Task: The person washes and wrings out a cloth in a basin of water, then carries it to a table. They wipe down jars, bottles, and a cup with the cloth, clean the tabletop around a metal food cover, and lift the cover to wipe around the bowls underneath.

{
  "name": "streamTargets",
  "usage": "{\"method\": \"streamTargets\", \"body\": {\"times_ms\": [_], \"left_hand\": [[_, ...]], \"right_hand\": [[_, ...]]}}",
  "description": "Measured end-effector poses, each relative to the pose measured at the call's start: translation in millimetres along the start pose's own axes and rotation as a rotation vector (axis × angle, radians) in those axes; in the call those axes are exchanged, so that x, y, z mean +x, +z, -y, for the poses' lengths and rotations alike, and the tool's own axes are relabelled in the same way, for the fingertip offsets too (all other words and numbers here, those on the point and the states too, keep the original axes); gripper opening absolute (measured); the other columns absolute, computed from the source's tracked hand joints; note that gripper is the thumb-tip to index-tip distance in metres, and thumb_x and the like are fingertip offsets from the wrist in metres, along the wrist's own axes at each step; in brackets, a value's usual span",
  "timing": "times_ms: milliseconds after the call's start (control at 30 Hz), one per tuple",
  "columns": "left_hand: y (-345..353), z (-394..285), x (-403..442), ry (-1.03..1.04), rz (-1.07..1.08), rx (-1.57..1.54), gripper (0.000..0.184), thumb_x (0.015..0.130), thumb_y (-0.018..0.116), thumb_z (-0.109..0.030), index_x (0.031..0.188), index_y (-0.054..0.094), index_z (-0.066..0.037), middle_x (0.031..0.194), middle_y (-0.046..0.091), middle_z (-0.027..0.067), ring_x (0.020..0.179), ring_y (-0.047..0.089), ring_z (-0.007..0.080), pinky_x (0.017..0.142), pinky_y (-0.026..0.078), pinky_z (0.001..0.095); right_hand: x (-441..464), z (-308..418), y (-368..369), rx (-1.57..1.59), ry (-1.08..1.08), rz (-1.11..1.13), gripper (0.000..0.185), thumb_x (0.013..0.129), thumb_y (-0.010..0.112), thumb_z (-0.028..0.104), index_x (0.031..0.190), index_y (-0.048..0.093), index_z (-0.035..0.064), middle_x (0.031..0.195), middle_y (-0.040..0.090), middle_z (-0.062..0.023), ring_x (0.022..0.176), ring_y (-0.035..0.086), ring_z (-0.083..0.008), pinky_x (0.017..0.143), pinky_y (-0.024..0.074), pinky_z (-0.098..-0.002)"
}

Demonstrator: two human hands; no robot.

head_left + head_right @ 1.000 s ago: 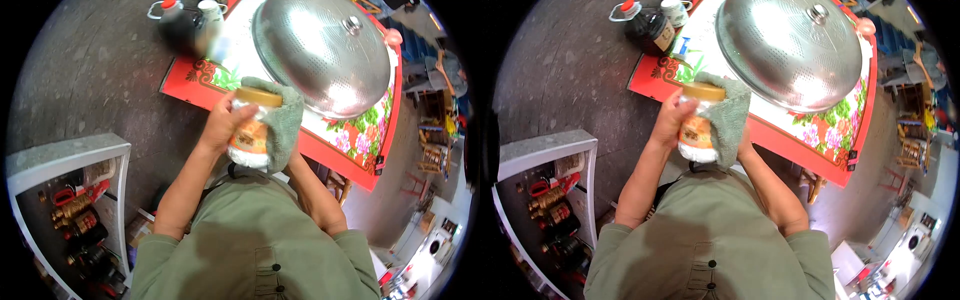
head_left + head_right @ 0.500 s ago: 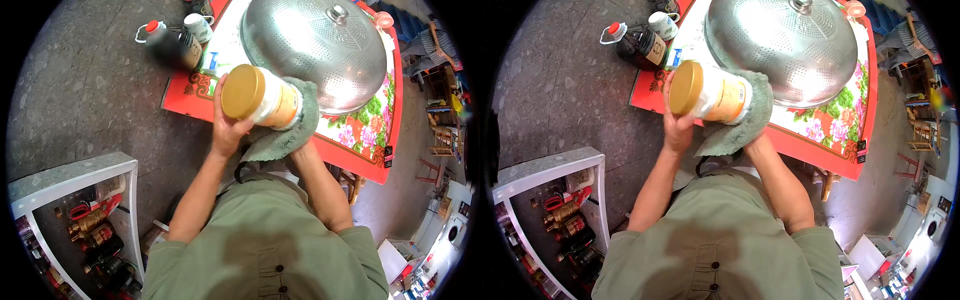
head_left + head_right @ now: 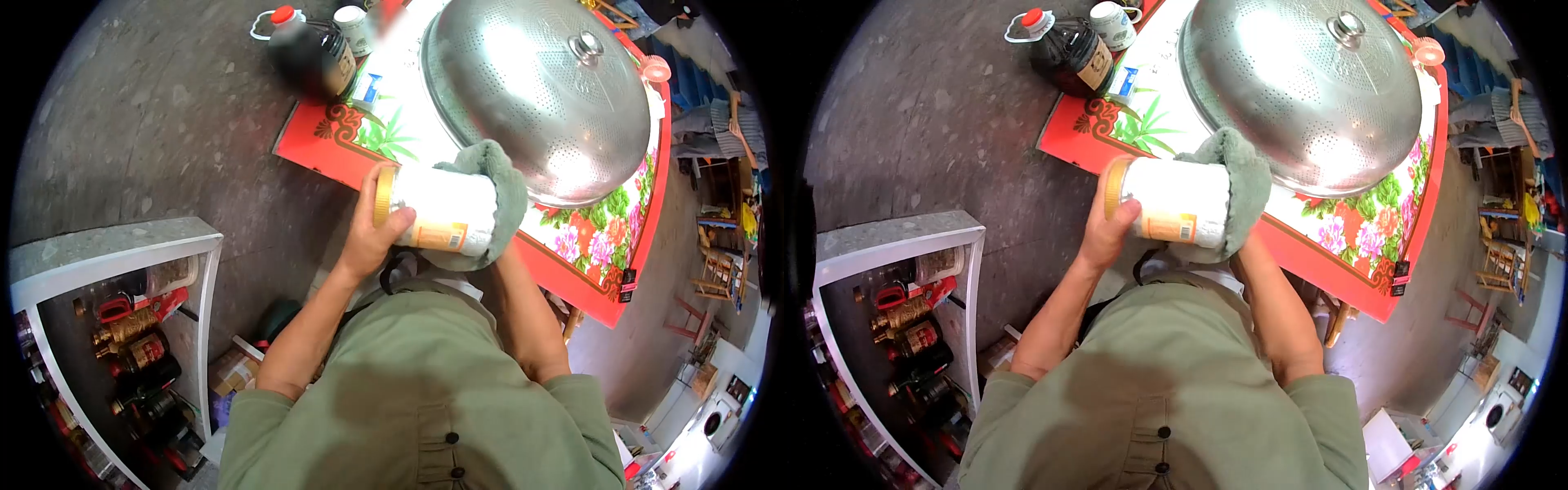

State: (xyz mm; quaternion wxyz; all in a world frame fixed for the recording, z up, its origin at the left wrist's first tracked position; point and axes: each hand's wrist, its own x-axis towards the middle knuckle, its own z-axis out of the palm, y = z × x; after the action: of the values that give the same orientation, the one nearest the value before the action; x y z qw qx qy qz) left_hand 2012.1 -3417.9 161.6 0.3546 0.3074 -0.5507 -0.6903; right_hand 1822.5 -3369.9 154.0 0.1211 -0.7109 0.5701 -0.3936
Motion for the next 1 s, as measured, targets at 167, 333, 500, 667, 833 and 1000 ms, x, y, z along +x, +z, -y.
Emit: {"method": "streamTargets", "body": {"times_ms": [167,333,500,667,833,1000], "left_hand": [[-1.7,-2.1,-4.2,0.011,-0.004,-0.079,0.071,0.082,0.068,-0.025,0.139,0.034,0.0,0.127,0.045,0.009,0.118,0.043,0.0175,0.101,0.034,0.03],[5.9,30.3,-7.1,-0.148,-0.294,-0.728,0.066,0.086,0.056,-0.044,0.137,0.042,-0.004,0.131,0.053,0.0092,0.122,0.051,0.0225,0.104,0.038,0.0373],[-0.5,38.0,-12.1,-0.086,-0.423,-0.806,0.056,0.093,0.053,-0.038,0.137,0.043,-0.006,0.131,0.054,0.0066,0.123,0.05,0.0205,0.105,0.039,0.0378],[-30.5,23.9,-18.5,-0.086,-0.428,-0.755,0.057,0.091,0.053,-0.044,0.135,0.045,-0.008,0.13,0.054,0.0053,0.122,0.051,0.0209,0.102,0.041,0.0388],[-14.9,20.1,-12.3,-0.123,-0.548,-0.815,0.055,0.091,0.05,-0.049,0.133,0.047,-0.013,0.129,0.055,0.0047,0.119,0.054,0.0219,0.099,0.044,0.0416],[-17.4,45.7,-16.3,0.079,-0.734,-0.516,0.055,0.087,0.061,-0.033,0.132,0.045,-0.006,0.127,0.053,0.0072,0.117,0.053,0.021,0.102,0.04,0.0371]], "right_hand": [[-1.4,-12.1,2.8,-0.086,-0.072,0.209,0.067,0.075,0.077,0.025,0.132,0.047,0.0048,0.125,0.055,-0.0104,0.118,0.051,-0.0236,0.104,0.0383,-0.0361],[-23.7,-3.4,35.8,0.057,0.182,0.055,0.072,0.073,0.078,0.026,0.134,0.046,0.0042,0.127,0.055,-0.011,0.122,0.049,-0.0239,0.107,0.0367,-0.0358],[17.6,36.8,22.1,0.152,0.309,-0.072,0.073,0.06,0.082,0.027,0.122,0.052,0.0043,0.117,0.056,-0.0161,0.109,0.053,-0.032,0.096,0.041,-0.0385],[75.7,57.9,-25.5,-0.336,0.096,0.105,0.031,0.076,0.067,0.024,0.103,0.062,0.0093,0.092,0.058,-0.018,0.086,0.056,-0.0361,0.078,0.0454,-0.041],[25.1,20.0,35.8,-0.353,-0.02,0.011,0.031,0.077,0.06,0.015,0.106,0.063,0.0048,0.101,0.062,-0.0179,0.095,0.057,-0.037,0.082,0.0457,-0.0455],[18.4,47.7,41.1,-0.135,-0.046,-0.153,0.027,0.082,0.057,0.02,0.103,0.065,0.0043,0.099,0.062,-0.0191,0.091,0.058,-0.0355,0.076,0.0472,-0.0448]]}}
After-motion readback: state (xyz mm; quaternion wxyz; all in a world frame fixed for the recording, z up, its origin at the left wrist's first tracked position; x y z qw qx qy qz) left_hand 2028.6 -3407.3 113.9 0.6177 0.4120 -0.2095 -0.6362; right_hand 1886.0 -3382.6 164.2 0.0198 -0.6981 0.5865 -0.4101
